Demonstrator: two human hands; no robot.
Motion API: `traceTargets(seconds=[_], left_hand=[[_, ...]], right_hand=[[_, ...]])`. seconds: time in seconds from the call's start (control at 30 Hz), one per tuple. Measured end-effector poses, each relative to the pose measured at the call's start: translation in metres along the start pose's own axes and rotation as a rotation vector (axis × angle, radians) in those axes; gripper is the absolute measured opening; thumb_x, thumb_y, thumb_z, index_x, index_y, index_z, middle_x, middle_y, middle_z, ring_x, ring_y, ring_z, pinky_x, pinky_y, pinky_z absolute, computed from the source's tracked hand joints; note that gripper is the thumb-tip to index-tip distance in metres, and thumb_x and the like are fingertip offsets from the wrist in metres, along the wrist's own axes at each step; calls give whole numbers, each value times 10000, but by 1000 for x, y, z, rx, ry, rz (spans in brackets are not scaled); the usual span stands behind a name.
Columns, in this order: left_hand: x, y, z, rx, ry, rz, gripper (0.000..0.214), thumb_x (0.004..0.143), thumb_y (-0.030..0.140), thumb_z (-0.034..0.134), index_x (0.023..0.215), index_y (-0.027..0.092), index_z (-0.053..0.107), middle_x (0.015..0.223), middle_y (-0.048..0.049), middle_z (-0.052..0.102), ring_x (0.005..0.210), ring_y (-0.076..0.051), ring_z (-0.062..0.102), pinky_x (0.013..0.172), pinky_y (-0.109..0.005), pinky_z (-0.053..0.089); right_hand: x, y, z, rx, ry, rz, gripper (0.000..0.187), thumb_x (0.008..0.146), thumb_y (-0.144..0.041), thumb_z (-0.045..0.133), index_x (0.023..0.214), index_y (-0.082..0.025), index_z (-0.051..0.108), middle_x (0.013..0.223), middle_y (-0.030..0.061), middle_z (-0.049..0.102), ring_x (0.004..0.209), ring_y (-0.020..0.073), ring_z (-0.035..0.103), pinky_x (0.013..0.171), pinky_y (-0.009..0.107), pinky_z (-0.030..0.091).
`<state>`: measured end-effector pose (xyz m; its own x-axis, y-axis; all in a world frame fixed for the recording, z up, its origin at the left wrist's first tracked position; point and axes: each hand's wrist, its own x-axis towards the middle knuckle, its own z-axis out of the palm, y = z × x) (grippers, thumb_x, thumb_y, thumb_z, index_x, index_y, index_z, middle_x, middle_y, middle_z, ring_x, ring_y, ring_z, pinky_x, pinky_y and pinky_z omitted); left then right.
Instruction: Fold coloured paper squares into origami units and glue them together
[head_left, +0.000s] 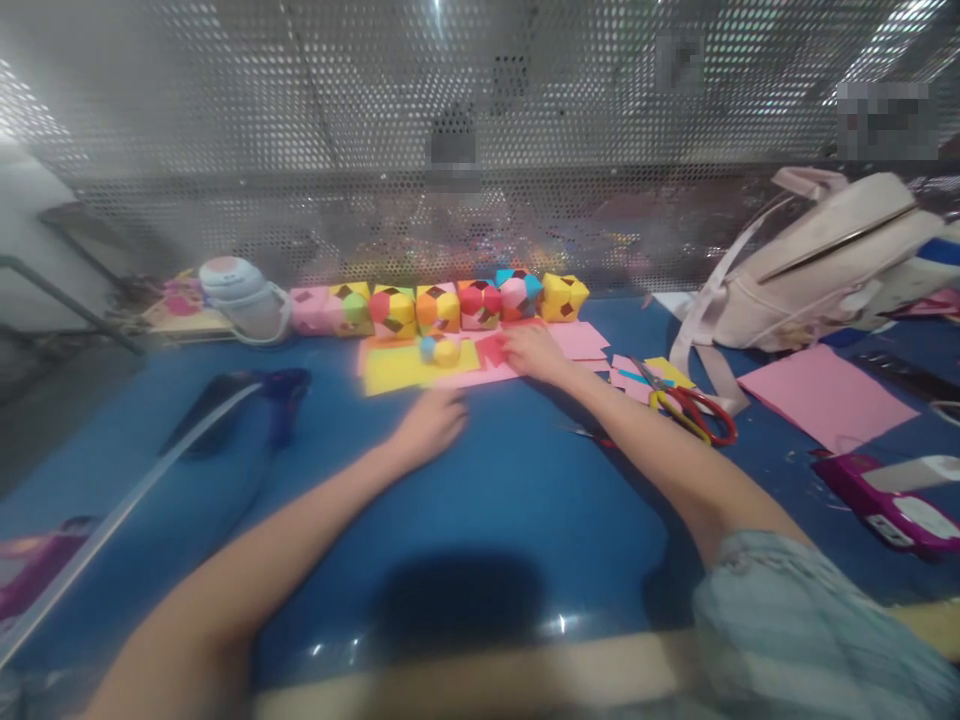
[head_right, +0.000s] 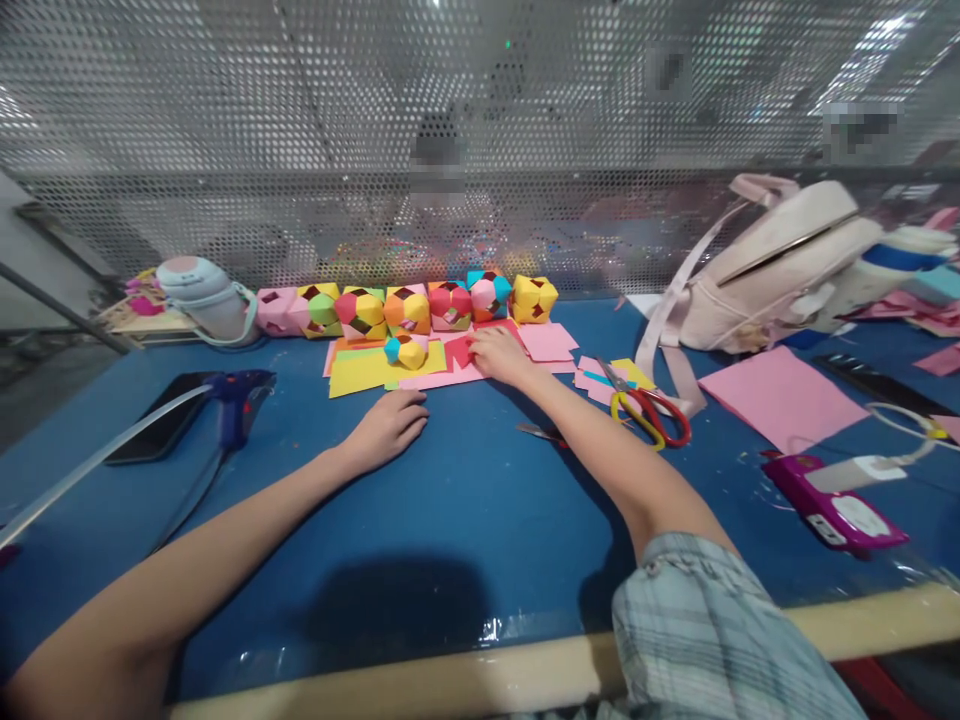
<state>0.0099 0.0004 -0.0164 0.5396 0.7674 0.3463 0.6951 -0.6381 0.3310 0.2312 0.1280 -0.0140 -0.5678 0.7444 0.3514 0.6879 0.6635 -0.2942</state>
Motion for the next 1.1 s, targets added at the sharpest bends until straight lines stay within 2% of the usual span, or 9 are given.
traceTargets(seconds=[0.17,0.23,0.3,0.37,0.47,0.63,0.73,0.87,1.1], left_hand=[[-3,-3,1,-49,49,-49,232,847,180,432,971,157,627,1077,-132,613,1035,-232,564,925,-429,450],[-3,-4,3,-163,125,-138,329,832,162,443,1149,144,531,1185,-146,562,1084,-221,541,935,-419,448],[-2,-4,5,-372,184,-257,463,798,171,498,1254,139,423,1264,-166,501,1105,-219,531,912,-402,464],[-1,-1,6,-615,173,-346,520,773,198,544,1267,145,390,1270,-173,489,1054,-213,562,847,-372,495],[0,7,6,-870,133,-420,473,775,236,554,1219,142,418,1176,-157,545,911,-181,612,769,-343,513],[1,17,-1,-916,292,-498,400,750,261,601,1117,153,487,1186,-131,534,982,-184,562,752,-304,502],[1,16,-2,-985,235,-541,376,770,302,581,1107,152,506,1053,-93,593,853,-151,587,688,-282,500],[-1,9,4,-912,142,-538,361,759,261,578,1102,153,541,820,-17,612,652,-104,571,633,-256,480],[-4,9,9,-582,121,-476,323,767,211,537,1085,166,569,866,-29,629,752,-130,587,727,-278,479]], right_hand=[[-16,-23,-3,123,135,42,252,782,-119,479,876,-175,706,1083,105,669,1058,241,555,943,417,377],[-31,-37,-6,184,165,64,255,810,-165,467,914,-181,700,1101,88,665,1055,221,568,916,387,414],[-47,-51,-6,273,164,109,282,852,-246,434,974,-186,681,1018,61,690,911,195,621,792,348,475],[-58,-64,-5,565,98,252,258,822,-324,489,880,-173,690,828,32,700,717,179,620,660,315,476],[-65,-79,-4,896,55,418,209,728,-347,587,752,-160,675,672,-10,655,599,141,564,605,279,439],[-66,-92,-13,1246,54,520,201,644,-340,671,738,-164,650,645,-34,632,567,101,527,604,251,420],[-68,-90,-14,1259,6,524,205,641,-340,675,744,-164,650,671,-22,645,587,105,542,613,254,424],[-70,-81,-6,1077,-69,537,183,671,-334,634,736,-163,645,708,1,666,638,130,573,647,279,442],[-69,-80,1,802,41,442,180,694,-331,606,777,-171,616,744,11,649,671,135,556,666,288,446]])
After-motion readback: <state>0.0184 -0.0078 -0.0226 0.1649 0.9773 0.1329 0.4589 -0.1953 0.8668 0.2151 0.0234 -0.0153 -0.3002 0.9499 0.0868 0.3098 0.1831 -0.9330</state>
